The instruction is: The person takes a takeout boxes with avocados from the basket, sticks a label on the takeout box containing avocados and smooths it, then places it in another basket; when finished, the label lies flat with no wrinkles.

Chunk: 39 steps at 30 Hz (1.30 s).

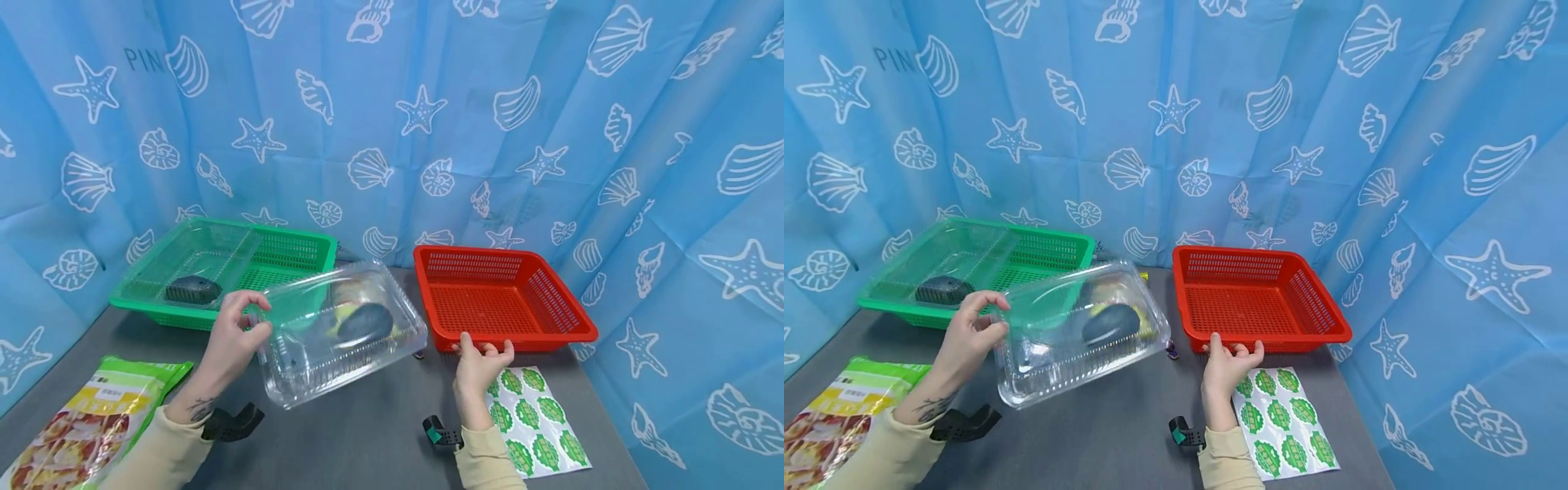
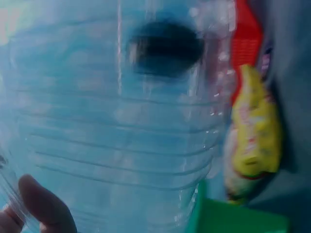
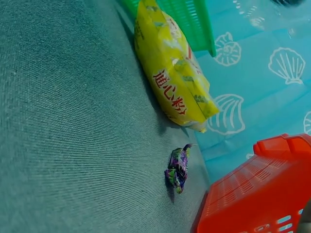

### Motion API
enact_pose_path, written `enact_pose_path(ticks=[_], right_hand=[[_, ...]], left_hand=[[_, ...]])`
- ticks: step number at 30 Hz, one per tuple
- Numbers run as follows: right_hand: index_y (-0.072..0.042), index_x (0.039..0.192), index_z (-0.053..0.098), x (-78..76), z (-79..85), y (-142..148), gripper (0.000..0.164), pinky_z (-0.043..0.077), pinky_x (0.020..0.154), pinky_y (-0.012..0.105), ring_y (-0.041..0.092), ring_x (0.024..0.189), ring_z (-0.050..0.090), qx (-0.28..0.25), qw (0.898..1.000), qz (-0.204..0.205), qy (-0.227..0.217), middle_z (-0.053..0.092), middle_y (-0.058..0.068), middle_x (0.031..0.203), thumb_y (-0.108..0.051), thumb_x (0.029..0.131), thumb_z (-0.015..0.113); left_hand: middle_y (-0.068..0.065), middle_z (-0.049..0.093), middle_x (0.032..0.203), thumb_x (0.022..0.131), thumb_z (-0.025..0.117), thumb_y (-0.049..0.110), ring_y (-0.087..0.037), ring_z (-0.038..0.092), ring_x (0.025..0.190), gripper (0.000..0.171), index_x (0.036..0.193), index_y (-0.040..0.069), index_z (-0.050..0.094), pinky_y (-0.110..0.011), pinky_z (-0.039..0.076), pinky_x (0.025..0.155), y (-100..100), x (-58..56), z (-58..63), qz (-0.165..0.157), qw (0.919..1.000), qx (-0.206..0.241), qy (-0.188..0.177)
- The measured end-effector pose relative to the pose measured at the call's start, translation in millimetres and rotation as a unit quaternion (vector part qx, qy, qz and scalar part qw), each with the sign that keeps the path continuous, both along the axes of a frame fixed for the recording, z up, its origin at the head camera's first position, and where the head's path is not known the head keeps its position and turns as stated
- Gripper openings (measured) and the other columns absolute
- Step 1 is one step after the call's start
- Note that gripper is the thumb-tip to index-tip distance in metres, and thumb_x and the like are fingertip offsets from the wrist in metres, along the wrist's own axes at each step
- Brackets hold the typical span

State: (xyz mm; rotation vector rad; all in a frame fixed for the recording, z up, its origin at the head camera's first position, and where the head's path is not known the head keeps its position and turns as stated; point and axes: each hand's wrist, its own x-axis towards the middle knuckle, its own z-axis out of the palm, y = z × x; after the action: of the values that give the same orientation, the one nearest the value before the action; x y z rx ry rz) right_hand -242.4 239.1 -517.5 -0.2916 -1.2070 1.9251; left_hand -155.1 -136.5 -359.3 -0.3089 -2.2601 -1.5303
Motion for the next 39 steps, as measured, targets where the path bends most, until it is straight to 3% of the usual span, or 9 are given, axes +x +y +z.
enact_pose_path(ticks=[5, 11, 17, 24, 28, 30, 32, 35, 39], right_hand=[[-0.021, 0.128, 0.016, -0.3, -0.1, 2.1, 0.085, 0.052, 0.053, 0.036, 0.023, 0.047, 0.054, 0.011, 1.000, 0.005, 0.003, 0.034, 0.005, 0.083, -0.007, 0.066, 0.074], [-0.019, 0.126, 0.015, 0.7, -1.2, 4.1, 0.083, 0.052, 0.053, 0.037, 0.022, 0.049, 0.055, 0.022, 0.999, 0.021, 0.007, 0.033, 0.006, 0.083, -0.006, 0.068, 0.073], [-0.019, 0.125, 0.015, 2.1, -0.2, 4.0, 0.083, 0.051, 0.054, 0.039, 0.024, 0.052, 0.056, 0.016, 0.999, 0.031, 0.000, 0.034, 0.006, 0.083, -0.007, 0.067, 0.074], [-0.019, 0.127, 0.013, 17.1, 7.9, 8.4, 0.086, 0.052, 0.060, 0.037, 0.024, 0.061, 0.060, 0.015, 0.995, 0.076, -0.065, 0.040, 0.009, 0.091, -0.020, 0.068, 0.075], [-0.014, 0.131, 0.008, 58.9, 43.0, 1.4, 0.079, 0.052, 0.061, 0.035, 0.021, 0.071, 0.060, 0.073, 0.969, 0.159, -0.173, 0.044, 0.009, 0.098, -0.026, 0.078, 0.065], [-0.009, 0.133, 0.010, 87.8, 69.4, -8.4, 0.071, 0.051, 0.063, 0.035, 0.021, 0.075, 0.058, 0.122, 0.944, 0.214, -0.220, 0.043, 0.011, 0.102, -0.024, 0.083, 0.059], [-0.006, 0.132, 0.017, 116.2, 89.8, -19.9, 0.061, 0.050, 0.065, 0.034, 0.021, 0.079, 0.056, 0.183, 0.921, 0.252, -0.233, 0.042, 0.014, 0.105, -0.019, 0.085, 0.055], [-0.003, 0.129, 0.026, 151.1, 98.2, -34.3, 0.053, 0.048, 0.070, 0.029, 0.015, 0.085, 0.053, 0.274, 0.896, 0.278, -0.212, 0.042, 0.017, 0.108, -0.012, 0.085, 0.053], [-0.004, 0.128, 0.030, 180.5, 79.9, -49.6, 0.052, 0.046, 0.069, 0.032, 0.022, 0.092, 0.051, 0.341, 0.874, 0.286, -0.197, 0.039, 0.023, 0.112, -0.007, 0.082, 0.055]], left_hand=[[-0.003, 0.039, 0.101, 0.062, 0.046, -0.013, -0.015, 0.034, 0.077, 0.026, 0.079, 0.006, 0.049, -0.026, 0.033, 0.053, 5.6, 10.1, -26.2, -0.076, 0.9965, -0.017, 0.029], [-0.004, 0.042, 0.101, 0.058, 0.046, -0.013, -0.011, 0.036, 0.087, 0.031, 0.077, 0.011, 0.049, -0.026, 0.033, 0.055, 8.0, 23.2, -57.5, -0.127, 0.9918, -0.012, -0.003], [-0.004, 0.043, 0.104, 0.062, 0.048, -0.011, -0.013, 0.037, 0.090, 0.028, 0.079, 0.011, 0.050, -0.027, 0.033, 0.058, 9.2, 30.8, -81.7, -0.143, 0.9867, -0.003, -0.077], [-0.002, 0.043, 0.109, 0.062, 0.049, -0.010, -0.014, 0.039, 0.096, 0.031, 0.080, 0.015, 0.052, -0.030, 0.035, 0.065, 9.5, 30.6, -96.4, -0.134, 0.9866, -0.026, -0.090], [-0.001, 0.044, 0.117, 0.069, 0.055, -0.006, -0.015, 0.046, 0.098, 0.039, 0.100, 0.018, 0.056, -0.031, 0.042, 0.072, 3.6, 34.3, -96.0, -0.137, 0.9854, -0.049, -0.088], [-0.003, 0.042, 0.120, 0.072, 0.058, -0.003, -0.017, 0.050, 0.095, 0.047, 0.115, 0.016, 0.052, -0.029, 0.046, 0.070, -1.5, 41.8, -95.3, -0.135, 0.9861, -0.042, -0.087], [-0.003, 0.039, 0.122, 0.074, 0.060, -0.001, -0.016, 0.053, 0.092, 0.056, 0.125, 0.015, 0.043, -0.027, 0.049, 0.065, -6.8, 53.0, -93.9, -0.133, 0.9864, -0.022, -0.094], [0.001, 0.035, 0.122, 0.074, 0.060, -0.003, -0.009, 0.051, 0.095, 0.062, 0.130, 0.007, 0.035, -0.027, 0.051, 0.061, -11.1, 71.5, -94.6, -0.133, 0.9887, 0.004, -0.069], [0.002, 0.033, 0.120, 0.074, 0.061, -0.004, -0.002, 0.048, 0.097, 0.065, 0.130, 0.001, 0.030, -0.029, 0.050, 0.067, -7.7, 92.0, -99.5, -0.143, 0.9867, 0.017, -0.075]])
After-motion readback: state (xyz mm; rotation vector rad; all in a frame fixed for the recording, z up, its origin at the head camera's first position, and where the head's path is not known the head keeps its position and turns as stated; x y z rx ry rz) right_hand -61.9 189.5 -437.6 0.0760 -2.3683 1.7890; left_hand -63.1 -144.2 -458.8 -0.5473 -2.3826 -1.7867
